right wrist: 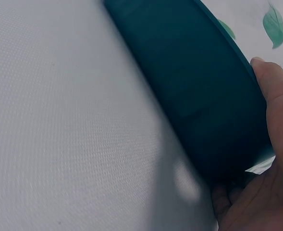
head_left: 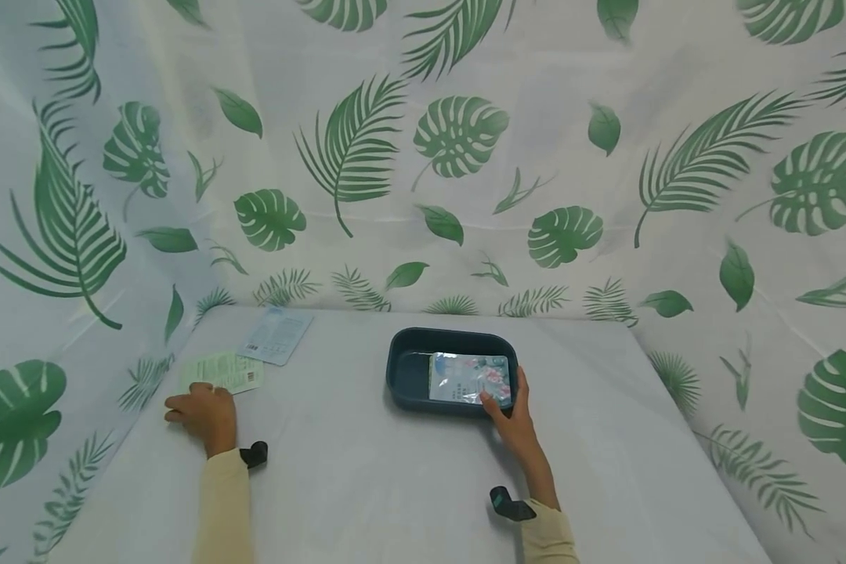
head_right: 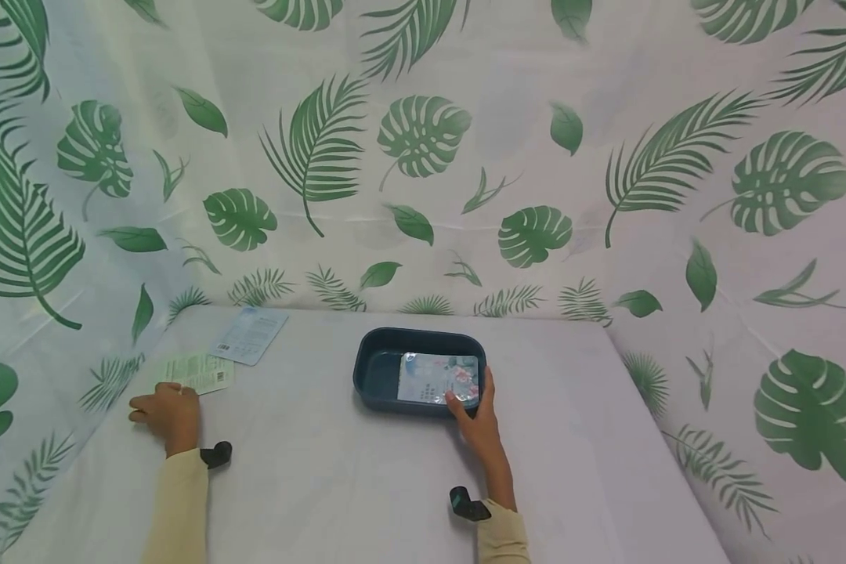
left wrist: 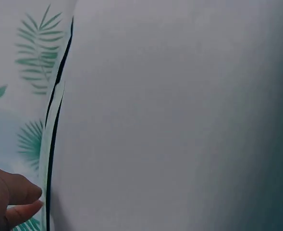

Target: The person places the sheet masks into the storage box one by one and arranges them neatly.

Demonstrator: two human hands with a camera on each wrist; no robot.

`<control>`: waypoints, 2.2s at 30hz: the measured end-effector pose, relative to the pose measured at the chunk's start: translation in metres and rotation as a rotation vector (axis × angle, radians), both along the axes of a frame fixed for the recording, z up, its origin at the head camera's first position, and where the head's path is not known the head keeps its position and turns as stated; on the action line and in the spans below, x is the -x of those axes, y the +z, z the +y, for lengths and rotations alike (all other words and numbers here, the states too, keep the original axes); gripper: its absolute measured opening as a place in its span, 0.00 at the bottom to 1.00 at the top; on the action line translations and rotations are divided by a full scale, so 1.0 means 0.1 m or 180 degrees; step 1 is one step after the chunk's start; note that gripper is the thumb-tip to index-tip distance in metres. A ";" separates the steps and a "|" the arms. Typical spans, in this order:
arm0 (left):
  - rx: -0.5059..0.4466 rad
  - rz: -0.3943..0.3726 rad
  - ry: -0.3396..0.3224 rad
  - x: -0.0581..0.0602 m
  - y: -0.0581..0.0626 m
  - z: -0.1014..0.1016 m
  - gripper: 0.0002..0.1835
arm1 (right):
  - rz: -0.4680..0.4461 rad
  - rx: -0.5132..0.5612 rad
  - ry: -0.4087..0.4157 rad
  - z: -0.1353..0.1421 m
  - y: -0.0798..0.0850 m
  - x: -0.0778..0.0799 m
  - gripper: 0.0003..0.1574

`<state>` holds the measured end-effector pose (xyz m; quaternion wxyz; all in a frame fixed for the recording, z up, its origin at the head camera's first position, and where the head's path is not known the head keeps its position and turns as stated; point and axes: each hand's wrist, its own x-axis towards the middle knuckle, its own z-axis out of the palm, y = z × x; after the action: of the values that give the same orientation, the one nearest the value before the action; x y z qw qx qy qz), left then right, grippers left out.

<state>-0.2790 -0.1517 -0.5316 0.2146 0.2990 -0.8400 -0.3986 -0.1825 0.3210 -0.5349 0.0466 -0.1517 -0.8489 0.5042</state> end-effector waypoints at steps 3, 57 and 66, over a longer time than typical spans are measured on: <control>0.0053 0.0047 0.0114 -0.05 -0.04 -0.13 0.14 | 0.0007 -0.0009 -0.0020 -0.01 -0.01 0.00 0.61; -0.1091 -0.0521 -0.0019 0.18 0.19 -0.49 0.29 | 0.0056 0.0036 0.0000 -0.04 0.06 -0.01 0.61; -0.1340 0.0404 0.0290 0.02 0.25 -0.47 0.26 | -0.0028 0.0063 -0.0005 -0.03 0.02 -0.01 0.62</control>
<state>-0.2811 -0.1991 -0.5071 0.2176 0.3491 -0.7087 -0.5731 -0.1818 0.3179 -0.5329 0.0417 -0.1550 -0.8440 0.5118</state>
